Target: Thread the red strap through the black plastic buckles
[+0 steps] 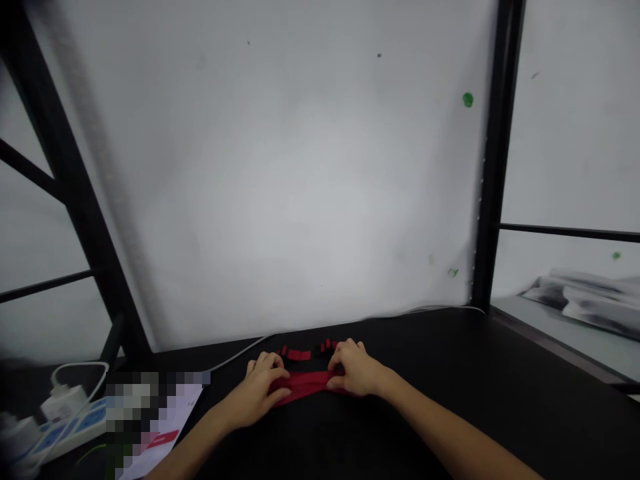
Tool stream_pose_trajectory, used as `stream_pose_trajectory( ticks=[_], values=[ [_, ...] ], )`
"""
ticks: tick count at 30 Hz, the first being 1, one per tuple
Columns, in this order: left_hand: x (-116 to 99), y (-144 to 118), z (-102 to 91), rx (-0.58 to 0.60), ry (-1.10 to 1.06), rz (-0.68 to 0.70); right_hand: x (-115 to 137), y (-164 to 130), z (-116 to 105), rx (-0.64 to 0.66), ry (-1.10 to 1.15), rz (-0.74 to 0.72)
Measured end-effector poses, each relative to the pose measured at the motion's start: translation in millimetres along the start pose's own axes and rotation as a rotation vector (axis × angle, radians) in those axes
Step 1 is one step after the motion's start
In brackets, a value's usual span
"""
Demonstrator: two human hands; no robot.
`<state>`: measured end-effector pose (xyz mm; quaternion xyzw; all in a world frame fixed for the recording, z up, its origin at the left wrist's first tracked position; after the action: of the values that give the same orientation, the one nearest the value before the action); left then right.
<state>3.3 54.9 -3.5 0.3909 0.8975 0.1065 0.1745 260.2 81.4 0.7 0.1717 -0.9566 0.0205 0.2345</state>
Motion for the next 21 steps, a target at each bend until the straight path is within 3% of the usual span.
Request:
stream_pose_trajectory(
  ticks=[5,8,12,16,18,21],
  values=[
    [1.8,-0.1,-5.3,-0.006,-0.079,-0.071,2.2,-3.2,0.7,-0.063,0.091,-0.028],
    [-1.8,-4.7,-17.5,-0.004,-0.104,-0.077,6.2,-4.7,1.4,0.077,0.322,-0.05],
    [-24.0,-6.6,-25.6,-0.08,-0.136,0.007,22.0,-4.1,11.9,0.203,0.603,-0.038],
    [-51.8,1.4,-11.7,-0.114,-0.165,0.119,38.9,-0.5,31.8,0.232,0.757,0.065],
    [-55.5,4.7,-4.2,-0.133,-0.153,0.113,41.7,-2.2,35.0,0.17,0.792,0.092],
    [-47.2,4.8,0.3,-0.199,-0.12,0.026,37.9,-13.0,24.2,-0.047,0.637,0.094]
  ],
)
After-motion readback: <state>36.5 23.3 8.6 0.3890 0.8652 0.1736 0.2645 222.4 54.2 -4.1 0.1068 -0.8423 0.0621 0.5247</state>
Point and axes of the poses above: each hand's wrist, its own y-axis towards the middle knuckle, its own z-axis out of the palm, x = y × z, the point moved 2 cm from there along y, towards the middle knuckle, and after that the axes turned 14 degrees about z, right-handed, at the moved point
